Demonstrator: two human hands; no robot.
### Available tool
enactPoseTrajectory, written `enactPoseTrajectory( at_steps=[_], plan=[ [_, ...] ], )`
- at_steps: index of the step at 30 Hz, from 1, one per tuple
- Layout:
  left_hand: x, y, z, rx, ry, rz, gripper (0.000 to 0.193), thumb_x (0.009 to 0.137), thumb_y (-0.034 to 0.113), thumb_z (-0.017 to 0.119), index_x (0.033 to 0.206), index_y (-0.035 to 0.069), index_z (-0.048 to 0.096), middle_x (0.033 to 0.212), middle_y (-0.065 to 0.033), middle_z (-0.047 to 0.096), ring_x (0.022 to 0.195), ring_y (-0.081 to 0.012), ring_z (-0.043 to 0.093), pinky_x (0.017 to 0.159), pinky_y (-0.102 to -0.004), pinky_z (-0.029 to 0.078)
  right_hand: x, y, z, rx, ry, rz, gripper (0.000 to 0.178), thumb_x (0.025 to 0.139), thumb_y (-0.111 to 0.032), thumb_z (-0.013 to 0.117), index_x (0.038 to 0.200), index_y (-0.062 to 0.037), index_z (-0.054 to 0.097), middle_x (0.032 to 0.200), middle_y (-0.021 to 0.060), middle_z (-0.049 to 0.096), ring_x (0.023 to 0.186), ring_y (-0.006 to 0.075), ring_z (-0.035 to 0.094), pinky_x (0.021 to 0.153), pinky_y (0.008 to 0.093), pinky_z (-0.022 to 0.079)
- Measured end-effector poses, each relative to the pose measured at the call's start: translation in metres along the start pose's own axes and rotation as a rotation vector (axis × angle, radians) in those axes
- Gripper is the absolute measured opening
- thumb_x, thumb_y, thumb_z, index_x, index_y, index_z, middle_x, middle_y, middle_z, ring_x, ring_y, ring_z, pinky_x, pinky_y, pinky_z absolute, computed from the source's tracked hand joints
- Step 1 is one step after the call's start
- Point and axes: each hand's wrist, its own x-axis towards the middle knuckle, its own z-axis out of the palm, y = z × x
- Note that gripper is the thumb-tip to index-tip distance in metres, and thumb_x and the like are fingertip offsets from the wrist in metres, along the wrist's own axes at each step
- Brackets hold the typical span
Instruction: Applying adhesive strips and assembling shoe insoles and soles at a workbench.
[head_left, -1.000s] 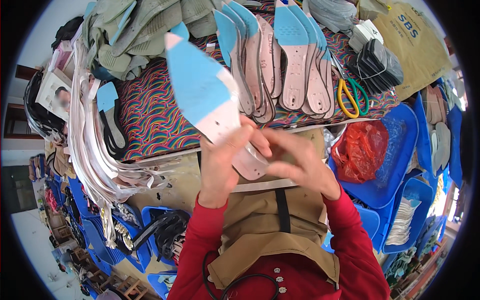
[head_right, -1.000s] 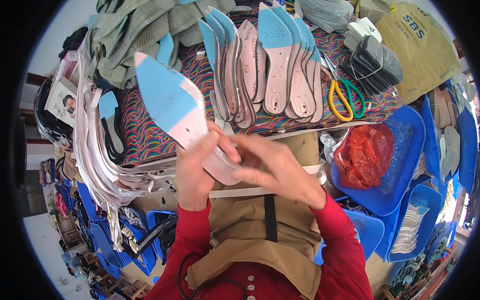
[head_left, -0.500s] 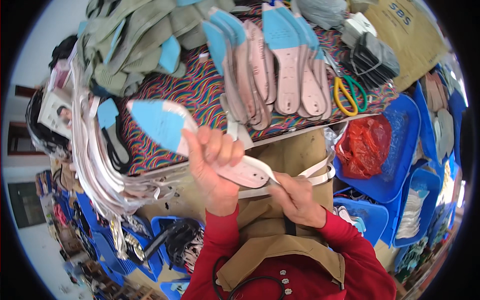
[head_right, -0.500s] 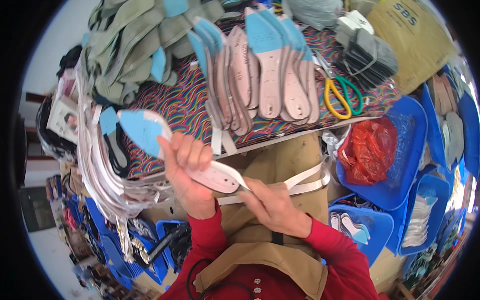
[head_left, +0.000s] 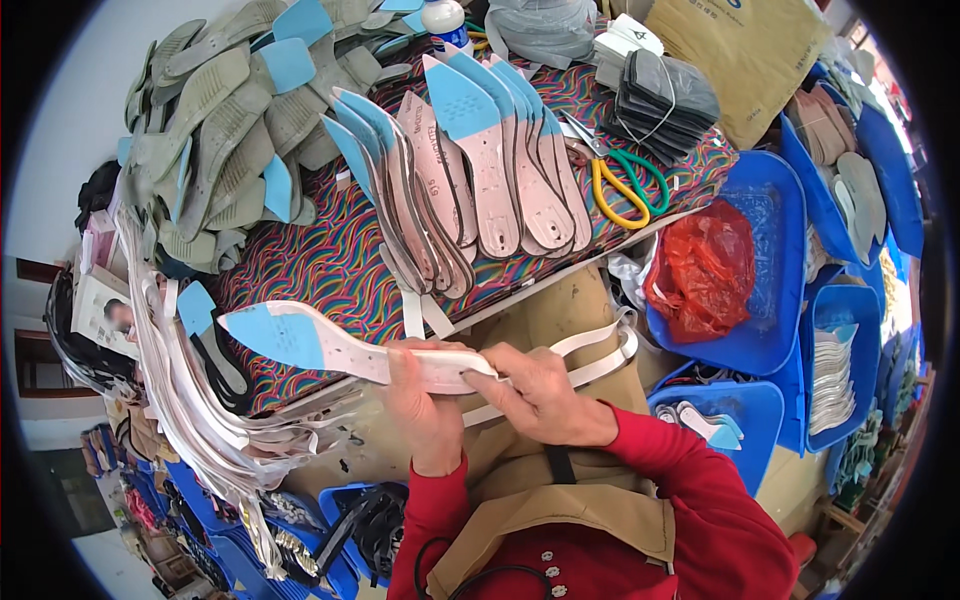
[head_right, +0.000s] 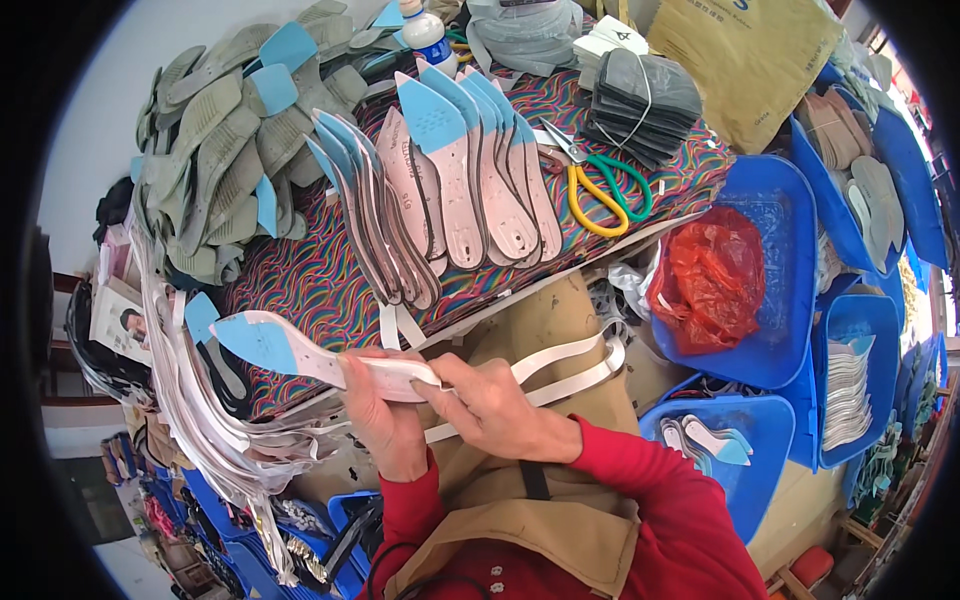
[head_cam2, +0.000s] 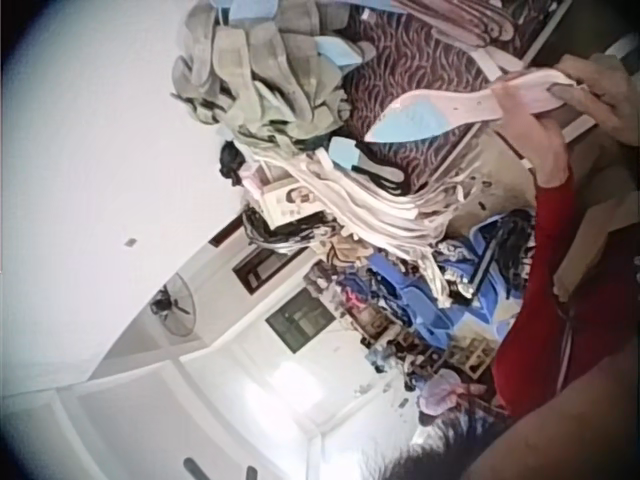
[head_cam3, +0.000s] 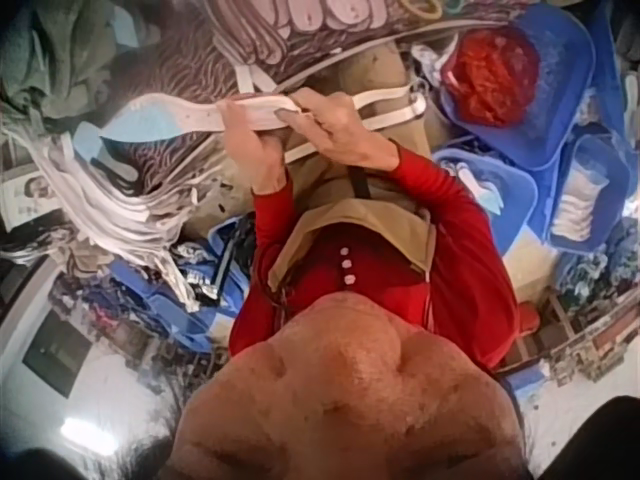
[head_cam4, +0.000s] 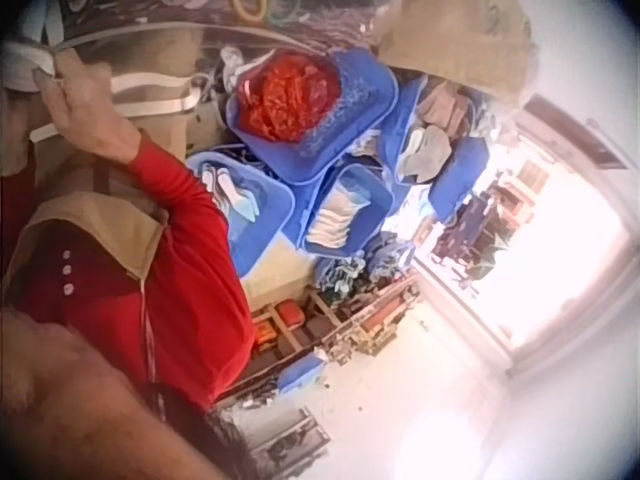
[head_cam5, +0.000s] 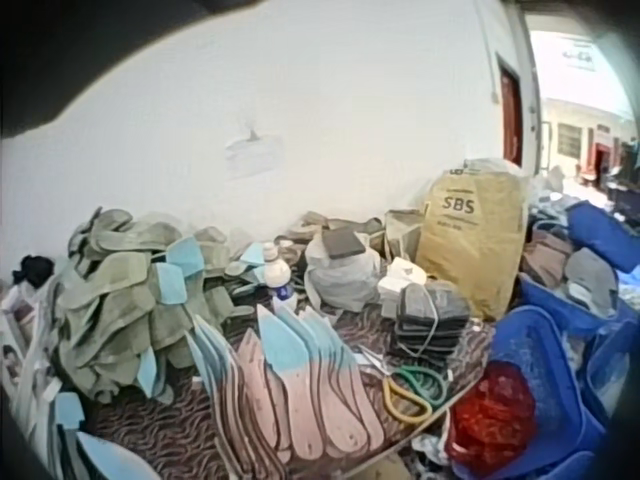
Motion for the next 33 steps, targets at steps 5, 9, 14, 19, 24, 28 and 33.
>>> enactPoseTrajectory(
  at_steps=[5, 9, 14, 19, 24, 28, 33],
  plan=[
    [-0.013, 0.038, -0.005, 0.357, -0.24, -0.146, 0.033, 0.088, 0.023, 0.068, 0.111, 0.002, 0.057, 0.099, -0.0169, 0.07, 0.089, -0.0303, 0.066, 0.086, -0.0379, 0.05, 0.025, -0.008, -0.048, 0.006, -0.101, 0.122, 0.012, 0.086, -0.003, 0.063, 0.097, 0.0002, 0.064, 0.066, 0.0062, 0.055, 0.049, 0.016, 0.043, 0.048, 0.0279, 0.037],
    [-0.007, 0.08, 0.008, 1.141, -0.622, 0.61, 0.045, 0.074, 0.021, 0.078, 0.113, 0.003, 0.064, 0.101, -0.0135, 0.07, 0.089, -0.0288, 0.068, 0.086, -0.0334, 0.051, 0.04, -0.014, -0.068, -0.197, -0.218, 0.008, 0.011, 0.087, -0.005, 0.062, 0.096, 0.0004, 0.061, 0.066, 0.0078, 0.055, 0.046, 0.0184, 0.046, 0.046, 0.0315, 0.037],
    [0.034, 0.086, 0.015, 1.522, -0.716, 0.495, 0.031, 0.079, 0.022, 0.076, 0.101, 0.001, 0.069, 0.08, -0.0109, 0.068, 0.066, -0.0241, 0.062, 0.067, -0.0303, 0.049, 0.048, -0.021, -0.062, -0.271, -0.494, -0.139, 0.012, 0.087, -0.007, 0.063, 0.096, 0.0001, 0.063, 0.066, 0.007, 0.055, 0.048, 0.0151, 0.046, 0.047, 0.0299, 0.036],
    [0.039, 0.094, 0.005, 1.523, -1.033, -0.381, 0.027, 0.084, 0.025, 0.072, 0.092, -0.001, 0.067, 0.07, -0.0141, 0.063, 0.057, -0.0288, 0.055, 0.057, -0.0364, 0.043, 0.056, -0.019, -0.072, -0.036, -0.634, 0.073, 0.016, 0.084, -0.002, 0.065, 0.1, -0.0006, 0.067, 0.067, 0.0023, 0.057, 0.052, 0.0095, 0.044, 0.049, 0.0234, 0.035],
    [0.025, 0.096, -0.005, 1.512, -0.925, -0.225, 0.024, 0.088, 0.024, 0.068, 0.089, 0.0, 0.067, 0.065, -0.0139, 0.06, 0.053, -0.0291, 0.051, 0.053, -0.0382, 0.039, 0.061, -0.022, -0.097, 0.506, -0.602, 0.595, 0.019, 0.08, 0.001, 0.067, 0.099, 0.0003, 0.068, 0.068, 0.0014, 0.059, 0.053, 0.0073, 0.046, 0.05, 0.0194, 0.036],
    [0.019, 0.093, -0.008, 1.326, -0.855, -0.28, 0.021, 0.089, 0.023, 0.067, 0.091, 0.002, 0.068, 0.065, -0.0126, 0.061, 0.051, -0.0284, 0.051, 0.052, -0.0368, 0.04, 0.058, -0.025, -0.105, 0.7, -0.385, 0.65, 0.019, 0.077, 0.004, 0.069, 0.096, 0.0012, 0.068, 0.069, 0.0013, 0.06, 0.055, 0.0057, 0.047, 0.051, 0.0162, 0.036],
    [0.012, 0.089, -0.006, 1.37, -0.794, -0.279, 0.02, 0.087, 0.017, 0.071, 0.094, -0.002, 0.07, 0.063, -0.0062, 0.06, 0.051, -0.0168, 0.041, 0.051, -0.0312, 0.037, 0.057, -0.025, -0.111, 0.437, -0.39, 0.687, 0.017, 0.075, 0.006, 0.07, 0.091, 0.0014, 0.067, 0.07, 0.003, 0.061, 0.055, 0.0054, 0.048, 0.051, 0.0149, 0.036]
  ],
)
